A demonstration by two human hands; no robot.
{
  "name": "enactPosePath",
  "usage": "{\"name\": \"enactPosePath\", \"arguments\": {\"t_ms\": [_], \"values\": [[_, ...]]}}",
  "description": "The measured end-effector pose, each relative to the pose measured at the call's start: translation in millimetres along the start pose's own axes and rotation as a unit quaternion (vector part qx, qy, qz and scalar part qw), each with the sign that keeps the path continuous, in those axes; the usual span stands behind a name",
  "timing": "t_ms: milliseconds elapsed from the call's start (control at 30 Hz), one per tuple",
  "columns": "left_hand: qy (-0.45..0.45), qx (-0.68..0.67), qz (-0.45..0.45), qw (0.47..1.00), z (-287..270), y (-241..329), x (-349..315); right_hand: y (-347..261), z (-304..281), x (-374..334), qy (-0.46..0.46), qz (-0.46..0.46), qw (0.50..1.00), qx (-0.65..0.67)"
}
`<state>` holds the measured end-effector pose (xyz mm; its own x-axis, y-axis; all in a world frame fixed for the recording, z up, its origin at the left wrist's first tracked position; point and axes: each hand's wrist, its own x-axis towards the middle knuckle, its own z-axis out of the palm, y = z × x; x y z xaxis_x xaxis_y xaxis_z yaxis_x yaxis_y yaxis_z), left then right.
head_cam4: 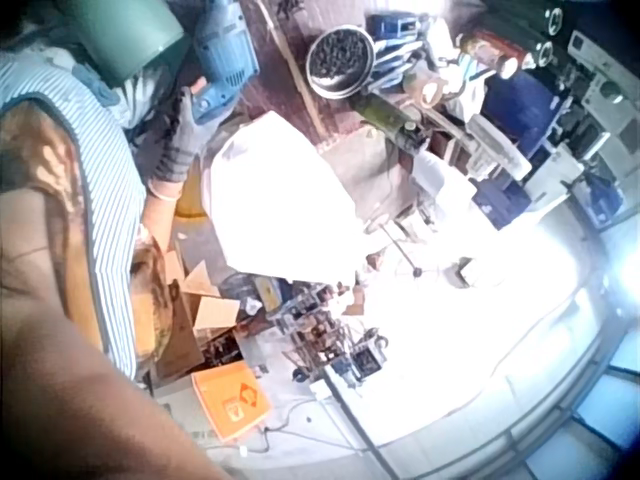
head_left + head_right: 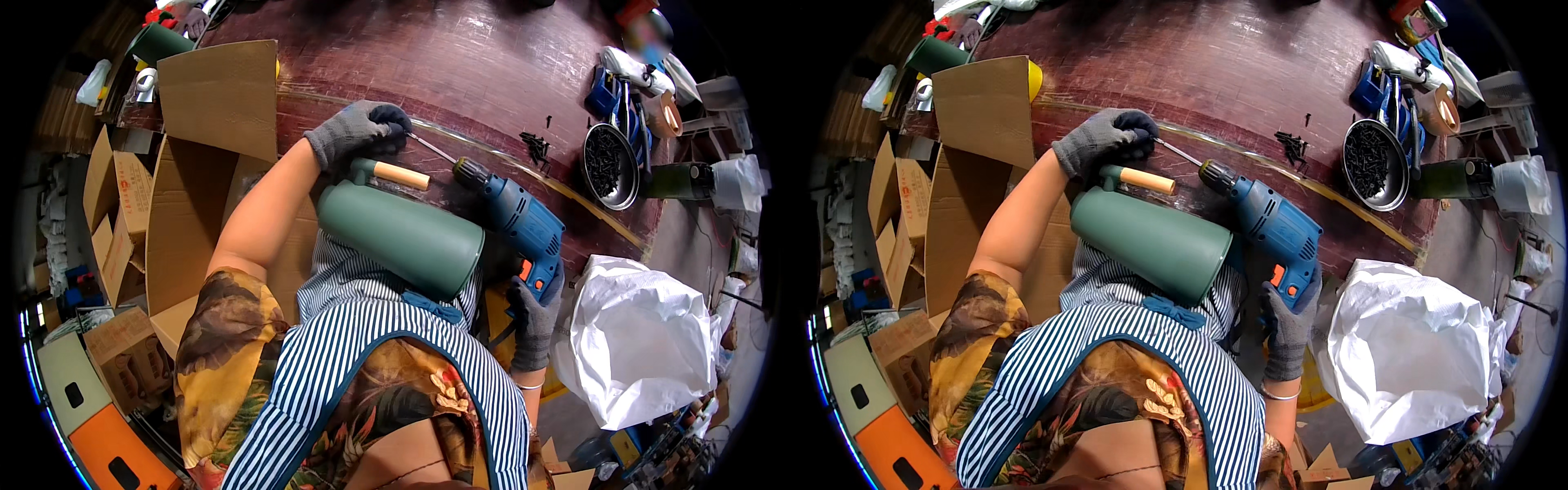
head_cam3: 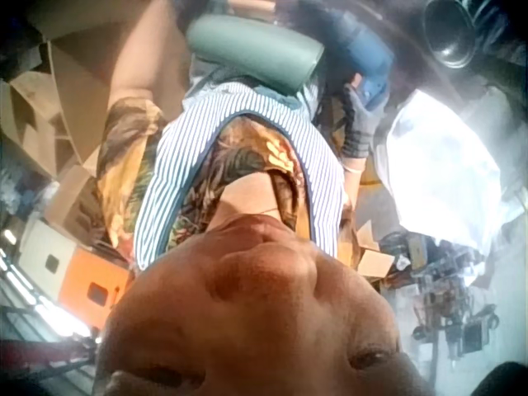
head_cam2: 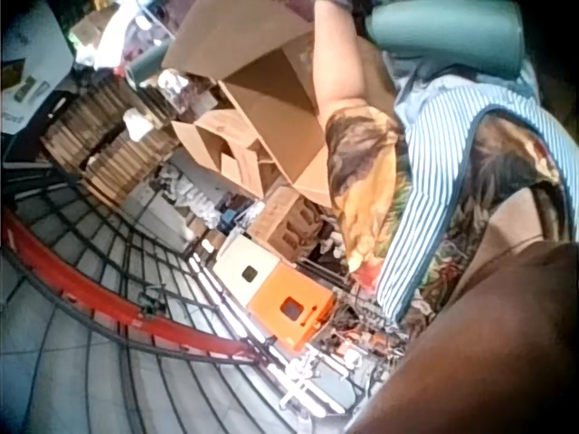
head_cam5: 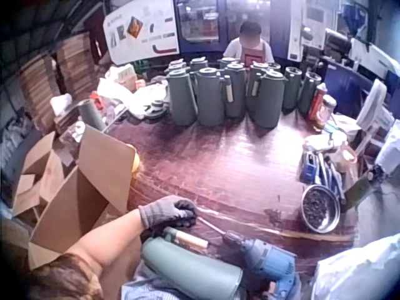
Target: The person attaches wooden handles to green thermal flasks using a power drill, places the completed flasks into plastic bags, and packs them into a cardboard box.
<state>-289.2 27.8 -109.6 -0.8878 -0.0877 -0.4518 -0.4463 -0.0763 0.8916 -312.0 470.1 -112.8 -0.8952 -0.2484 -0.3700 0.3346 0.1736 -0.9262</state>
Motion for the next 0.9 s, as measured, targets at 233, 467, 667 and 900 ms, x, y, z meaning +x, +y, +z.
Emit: {"name": "enactPosePath", "arguments": {"t_ms": [233,467,667,900], "values": [[0.012,0.125,0.058,0.990,0,-6,11,4,1,1,0.009,-0.003,1.000,-0.020],[0.058,0.287,0.081,0.953,2,-3,13,1,2,-1,0.002,0.016,1.000,0.004],[0.072,0.387,0.194,0.899,6,-1,9,2,-3,2,-0.011,0.016,1.000,0.017],[0.051,0.363,0.195,0.910,3,-3,11,-10,-23,18,-0.096,0.165,0.962,0.194]]}}
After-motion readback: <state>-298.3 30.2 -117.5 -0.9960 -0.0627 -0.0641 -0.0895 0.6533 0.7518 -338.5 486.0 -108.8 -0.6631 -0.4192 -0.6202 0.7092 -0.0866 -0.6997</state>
